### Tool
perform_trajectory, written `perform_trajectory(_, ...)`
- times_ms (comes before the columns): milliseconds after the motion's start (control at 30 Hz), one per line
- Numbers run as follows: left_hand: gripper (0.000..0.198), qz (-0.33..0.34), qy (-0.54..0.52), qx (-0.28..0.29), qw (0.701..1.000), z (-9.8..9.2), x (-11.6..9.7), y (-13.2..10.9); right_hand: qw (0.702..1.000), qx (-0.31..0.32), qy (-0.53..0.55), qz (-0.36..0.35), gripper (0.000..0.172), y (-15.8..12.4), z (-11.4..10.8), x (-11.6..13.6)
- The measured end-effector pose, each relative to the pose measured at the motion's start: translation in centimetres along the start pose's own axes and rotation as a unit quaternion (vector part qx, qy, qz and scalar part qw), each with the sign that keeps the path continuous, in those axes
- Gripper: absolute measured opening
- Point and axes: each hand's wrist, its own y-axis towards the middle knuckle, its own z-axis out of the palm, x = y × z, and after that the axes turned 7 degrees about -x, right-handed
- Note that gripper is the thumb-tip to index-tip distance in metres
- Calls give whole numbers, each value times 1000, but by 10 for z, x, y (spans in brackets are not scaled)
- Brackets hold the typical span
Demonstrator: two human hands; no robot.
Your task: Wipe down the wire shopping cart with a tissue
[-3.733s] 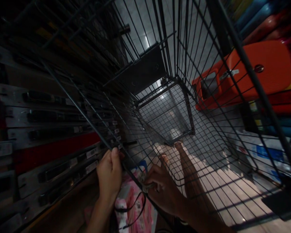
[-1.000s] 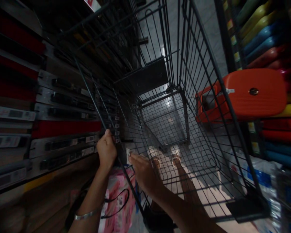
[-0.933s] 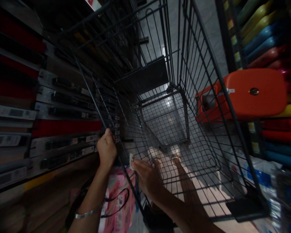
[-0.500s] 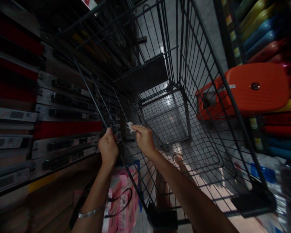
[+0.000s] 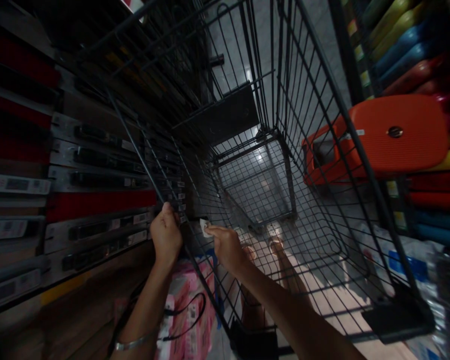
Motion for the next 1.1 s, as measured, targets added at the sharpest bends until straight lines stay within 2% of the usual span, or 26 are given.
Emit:
perform_trajectory(167,49,-3,-4,2,1000,0,0,1,999,-40,-25,26,45,48,0,-8)
perform_trajectory(267,49,-2,-7,2,1000,-1,-1,2,998,-36,-38,28,43,83,15,-14)
perform_trajectory(367,50,-1,-8,1,1000,0,-1,2,999,-11,-41,20,43,97,35,-17)
perform_trajectory(500,51,-2,-12,-4,1000,1,-1,1,999,12,-33,8,44,78,45,-19)
perform_trajectory(700,54,-11,-25,-5,1000,1,-2,0,1000,19,-13,-2,50,33,29,-20)
perform_trajectory(933,57,-16,-30,-10,999,2,-1,-2,999,26,13,14,48,13,18,-18)
perform_trajectory(1100,58,-24,-32,-4,999,2,0,-1,998,39,22,41,47,-13,2,-9)
